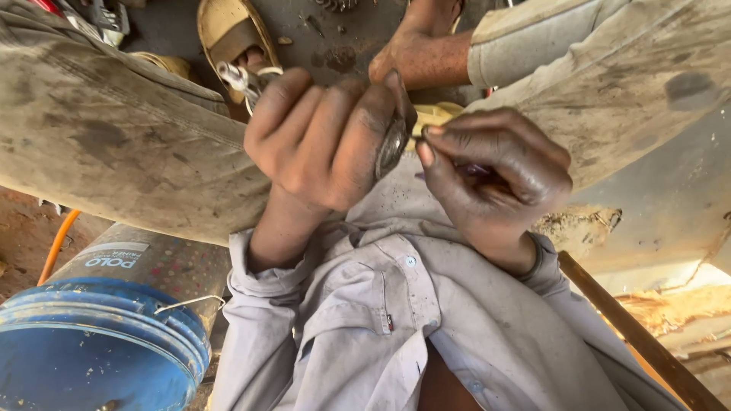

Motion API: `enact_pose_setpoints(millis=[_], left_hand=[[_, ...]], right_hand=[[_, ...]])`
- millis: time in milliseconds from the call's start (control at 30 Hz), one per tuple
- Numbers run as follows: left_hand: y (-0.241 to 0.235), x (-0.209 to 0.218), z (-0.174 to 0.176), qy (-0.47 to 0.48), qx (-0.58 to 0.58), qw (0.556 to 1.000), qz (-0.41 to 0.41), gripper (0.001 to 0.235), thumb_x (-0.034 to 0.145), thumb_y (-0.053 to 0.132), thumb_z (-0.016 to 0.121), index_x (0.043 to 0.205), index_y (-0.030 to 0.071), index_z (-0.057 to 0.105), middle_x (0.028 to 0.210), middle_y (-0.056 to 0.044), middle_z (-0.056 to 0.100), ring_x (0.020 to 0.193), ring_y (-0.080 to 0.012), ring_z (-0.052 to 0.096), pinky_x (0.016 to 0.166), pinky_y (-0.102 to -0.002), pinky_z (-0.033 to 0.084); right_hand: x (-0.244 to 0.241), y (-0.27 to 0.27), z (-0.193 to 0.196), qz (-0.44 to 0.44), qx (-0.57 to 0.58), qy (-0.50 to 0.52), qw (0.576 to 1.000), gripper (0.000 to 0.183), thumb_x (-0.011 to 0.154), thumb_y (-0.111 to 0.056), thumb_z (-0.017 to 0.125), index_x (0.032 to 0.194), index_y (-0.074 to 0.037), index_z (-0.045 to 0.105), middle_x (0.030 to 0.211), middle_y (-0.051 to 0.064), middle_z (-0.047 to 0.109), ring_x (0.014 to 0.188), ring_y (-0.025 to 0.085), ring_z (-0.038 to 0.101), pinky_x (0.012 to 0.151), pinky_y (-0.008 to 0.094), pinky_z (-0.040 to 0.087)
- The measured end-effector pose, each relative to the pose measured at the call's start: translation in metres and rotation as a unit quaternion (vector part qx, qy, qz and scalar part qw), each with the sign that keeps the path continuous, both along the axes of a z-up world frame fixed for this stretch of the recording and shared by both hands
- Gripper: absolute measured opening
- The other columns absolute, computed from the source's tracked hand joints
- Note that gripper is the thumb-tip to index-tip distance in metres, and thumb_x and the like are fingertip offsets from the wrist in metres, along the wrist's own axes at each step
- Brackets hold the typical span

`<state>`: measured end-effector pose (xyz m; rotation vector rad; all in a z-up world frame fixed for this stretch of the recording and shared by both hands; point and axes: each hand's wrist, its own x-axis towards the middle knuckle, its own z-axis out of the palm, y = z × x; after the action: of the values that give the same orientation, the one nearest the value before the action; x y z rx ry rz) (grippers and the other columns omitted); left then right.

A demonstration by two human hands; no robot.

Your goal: Inspecting and cleaning engine components including a piston and crankshaft.

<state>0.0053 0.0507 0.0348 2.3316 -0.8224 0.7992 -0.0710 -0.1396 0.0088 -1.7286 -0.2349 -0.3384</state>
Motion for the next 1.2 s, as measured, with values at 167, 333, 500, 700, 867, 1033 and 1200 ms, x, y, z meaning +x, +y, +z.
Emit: enact_pose_setpoints(millis=[167, 333, 500, 700, 867, 1033, 1200], left_hand=[[0.000, -0.002, -0.004, 0.020, -0.030, 0.999, 0.002, 0.009, 0.097, 0.000, 0.074, 0.096, 0.005, 0.067, 0.086, -0.006, 0.069, 0.069, -0.0181, 0.064, 0.075, -0.035, 0.052], [-0.006, 0.000, -0.001, 0.078, -0.115, 0.990, -0.029, 0.018, 0.094, 0.005, 0.082, 0.089, 0.004, 0.065, 0.079, -0.005, 0.066, 0.067, -0.0214, 0.063, 0.070, -0.036, 0.047], [-0.008, 0.006, 0.004, 0.112, -0.139, 0.982, -0.060, 0.021, 0.089, 0.003, 0.084, 0.084, 0.004, 0.064, 0.071, -0.006, 0.062, 0.063, -0.0251, 0.060, 0.070, -0.038, 0.049], [-0.009, 0.001, 0.002, 0.133, -0.168, 0.975, -0.064, 0.021, 0.088, 0.009, 0.085, 0.088, 0.003, 0.065, 0.077, -0.008, 0.065, 0.067, -0.0250, 0.062, 0.071, -0.037, 0.048], [-0.010, 0.004, -0.004, 0.110, -0.150, 0.982, -0.041, 0.019, 0.092, 0.004, 0.084, 0.089, 0.005, 0.066, 0.079, -0.006, 0.066, 0.071, -0.0254, 0.064, 0.073, -0.036, 0.048], [-0.010, 0.003, 0.003, 0.120, -0.150, 0.979, -0.071, 0.025, 0.083, 0.013, 0.087, 0.084, 0.002, 0.065, 0.072, -0.008, 0.063, 0.064, -0.0269, 0.061, 0.069, -0.039, 0.047], [-0.010, -0.005, -0.003, 0.125, -0.130, 0.983, -0.030, 0.017, 0.099, 0.012, 0.080, 0.092, 0.004, 0.067, 0.081, -0.006, 0.067, 0.069, -0.0230, 0.064, 0.073, -0.037, 0.048]], right_hand=[[0.012, 0.001, 0.005, 0.053, -0.022, -0.067, 0.996, 0.018, 0.087, 0.010, 0.077, 0.102, 0.002, 0.072, 0.090, 0.016, 0.072, 0.059, 0.009, 0.063, 0.049, 0.022, 0.047], [0.008, 0.011, 0.027, 0.015, -0.068, 0.015, 0.997, 0.019, 0.093, 0.010, 0.082, 0.106, 0.004, 0.070, 0.102, 0.015, 0.068, 0.067, 0.013, 0.064, 0.055, 0.022, 0.050], [0.006, 0.007, 0.017, -0.023, -0.076, 0.013, 0.997, 0.018, 0.088, 0.008, 0.086, 0.099, 0.004, 0.072, 0.097, 0.010, 0.065, 0.083, 0.020, 0.068, 0.066, 0.031, 0.056], [0.002, 0.001, -0.004, -0.042, -0.070, -0.055, 0.995, 0.018, 0.086, 0.002, 0.083, 0.100, -0.004, 0.074, 0.089, 0.005, 0.070, 0.077, 0.011, 0.063, 0.069, 0.031, 0.047], [0.012, 0.006, 0.003, -0.036, -0.084, -0.096, 0.991, 0.018, 0.085, -0.002, 0.085, 0.098, -0.006, 0.074, 0.084, 0.002, 0.067, 0.074, 0.011, 0.060, 0.075, 0.034, 0.045], [0.006, 0.009, 0.012, -0.032, -0.105, -0.127, 0.986, 0.018, 0.083, -0.002, 0.085, 0.096, -0.007, 0.074, 0.080, 0.001, 0.065, 0.070, 0.013, 0.056, 0.086, 0.040, 0.045], [-0.002, 0.009, -0.008, -0.030, -0.122, -0.149, 0.981, 0.015, 0.086, 0.001, 0.077, 0.097, -0.009, 0.075, 0.076, -0.004, 0.067, 0.069, 0.009, 0.056, 0.095, 0.040, 0.041]])
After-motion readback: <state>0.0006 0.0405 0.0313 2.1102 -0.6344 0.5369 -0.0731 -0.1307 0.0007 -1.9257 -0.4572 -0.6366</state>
